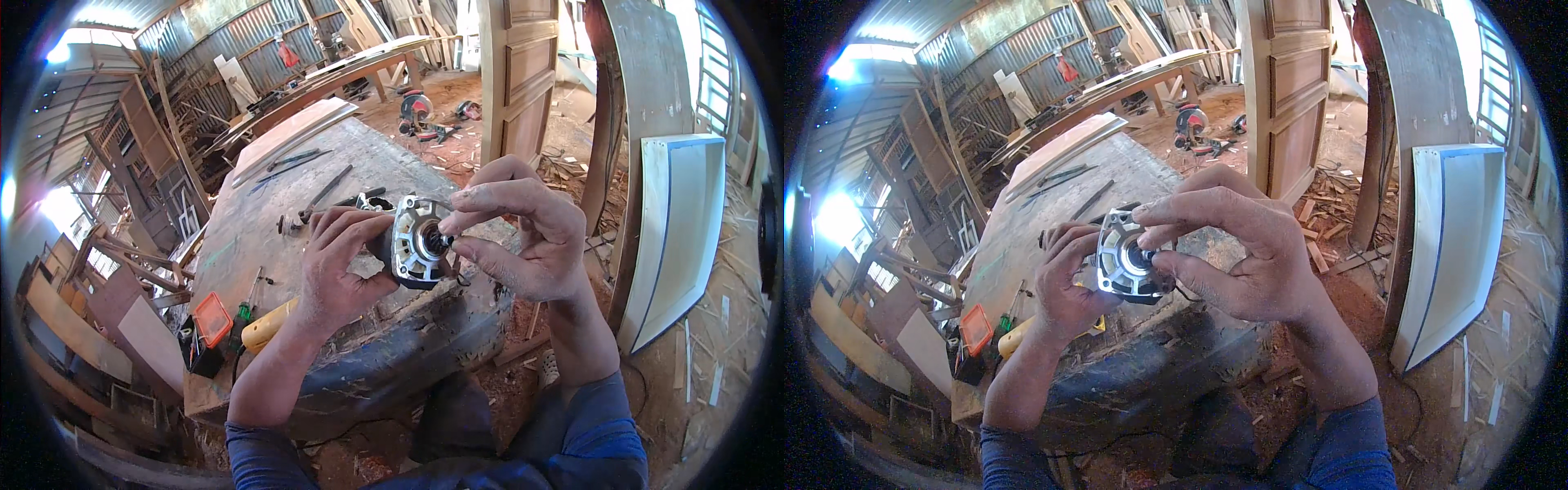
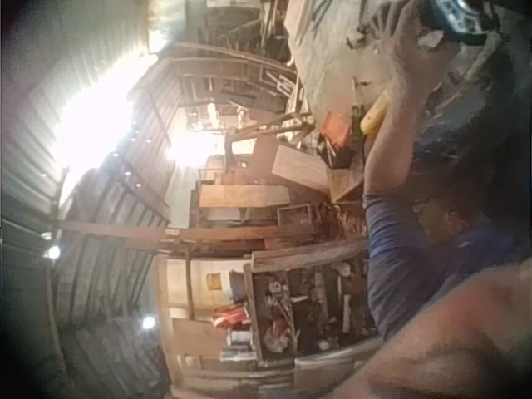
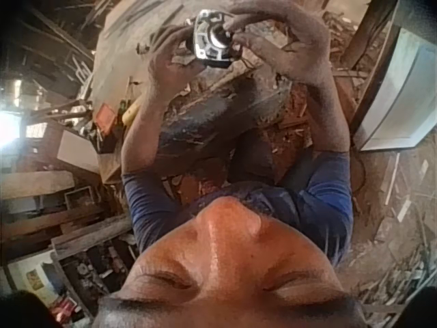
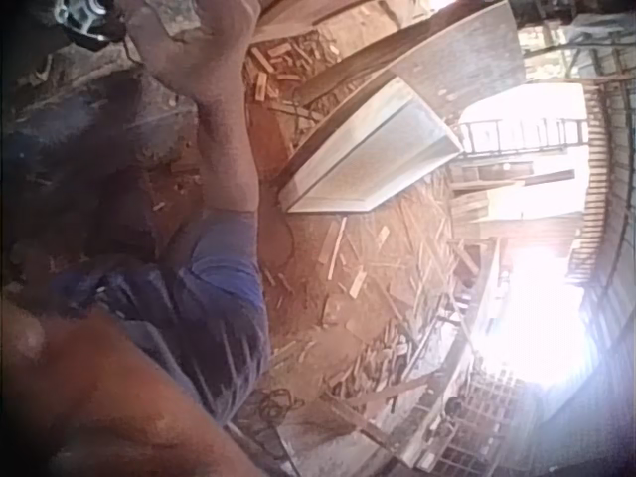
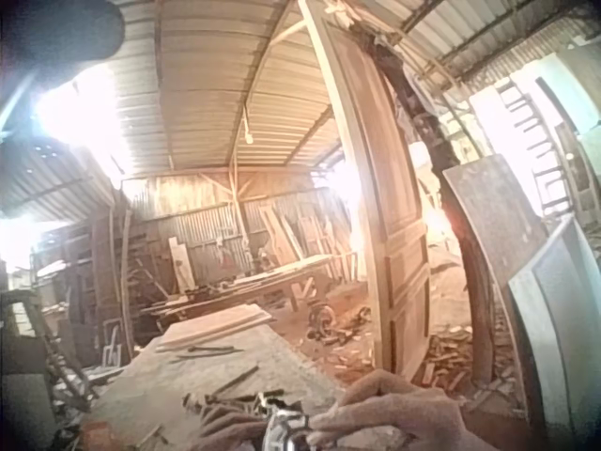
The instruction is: The person disassembles an angle grinder, handling and separating the rotor, gear housing, and motor casing on a workbench.
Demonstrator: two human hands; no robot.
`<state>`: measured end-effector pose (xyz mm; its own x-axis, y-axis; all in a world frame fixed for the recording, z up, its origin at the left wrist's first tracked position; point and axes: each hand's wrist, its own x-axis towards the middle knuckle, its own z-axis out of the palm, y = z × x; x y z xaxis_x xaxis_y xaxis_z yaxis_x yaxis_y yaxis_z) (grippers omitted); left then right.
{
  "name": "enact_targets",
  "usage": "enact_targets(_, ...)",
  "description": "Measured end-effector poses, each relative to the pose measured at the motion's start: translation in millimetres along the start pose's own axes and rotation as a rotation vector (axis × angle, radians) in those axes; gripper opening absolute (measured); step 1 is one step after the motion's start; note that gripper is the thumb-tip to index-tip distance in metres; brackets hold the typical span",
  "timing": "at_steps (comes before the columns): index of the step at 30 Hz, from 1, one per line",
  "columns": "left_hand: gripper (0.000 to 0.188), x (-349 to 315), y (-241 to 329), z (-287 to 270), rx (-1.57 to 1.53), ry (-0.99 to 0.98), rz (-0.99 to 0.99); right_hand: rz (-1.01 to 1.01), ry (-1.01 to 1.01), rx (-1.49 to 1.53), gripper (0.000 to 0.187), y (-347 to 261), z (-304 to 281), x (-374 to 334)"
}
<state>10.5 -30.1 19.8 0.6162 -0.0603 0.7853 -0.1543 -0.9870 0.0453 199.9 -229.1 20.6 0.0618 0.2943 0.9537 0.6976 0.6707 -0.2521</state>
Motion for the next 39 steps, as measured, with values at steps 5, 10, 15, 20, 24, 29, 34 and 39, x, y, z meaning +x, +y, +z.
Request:
enact_targets(5, 0.062, 1, 2, 2, -0.015, 0.001, 0.015, -0.025, 0.002, -0.108, 0.047, -8, 0, 3)
enact_targets(10, 0.062, 1, 1, 1, 0.001, 0.017, 0.016, -0.044, 0.0, -0.247, 0.048, -17, 1, 6)
enact_targets(15, 0.062, -3, -3, 2, -0.003, 0.011, -0.019, -0.048, 0.034, -0.156, 0.046, -6, 3, 4)
enact_targets(20, 0.057, -2, -2, 3, -0.108, -0.042, -0.066, 0.028, 0.102, 0.088, 0.045, -4, 4, -3)
enact_targets(24, 0.056, -3, -6, 5, -0.17, -0.049, -0.037, 0.008, 0.064, 0.085, 0.043, 0, -2, -2)
enact_targets(29, 0.06, -3, -8, 6, -0.168, -0.02, 0.012, 0.015, 0.098, 0.068, 0.042, 3, -5, -2)
enact_targets(34, 0.061, -2, -9, 7, -0.139, -0.014, 0.034, 0.066, 0.134, 0.064, 0.041, 6, -8, -4)
enact_targets(39, 0.06, -3, -10, 4, -0.129, -0.018, 0.036, 0.115, 0.136, 0.034, 0.041, 5, -10, -4)
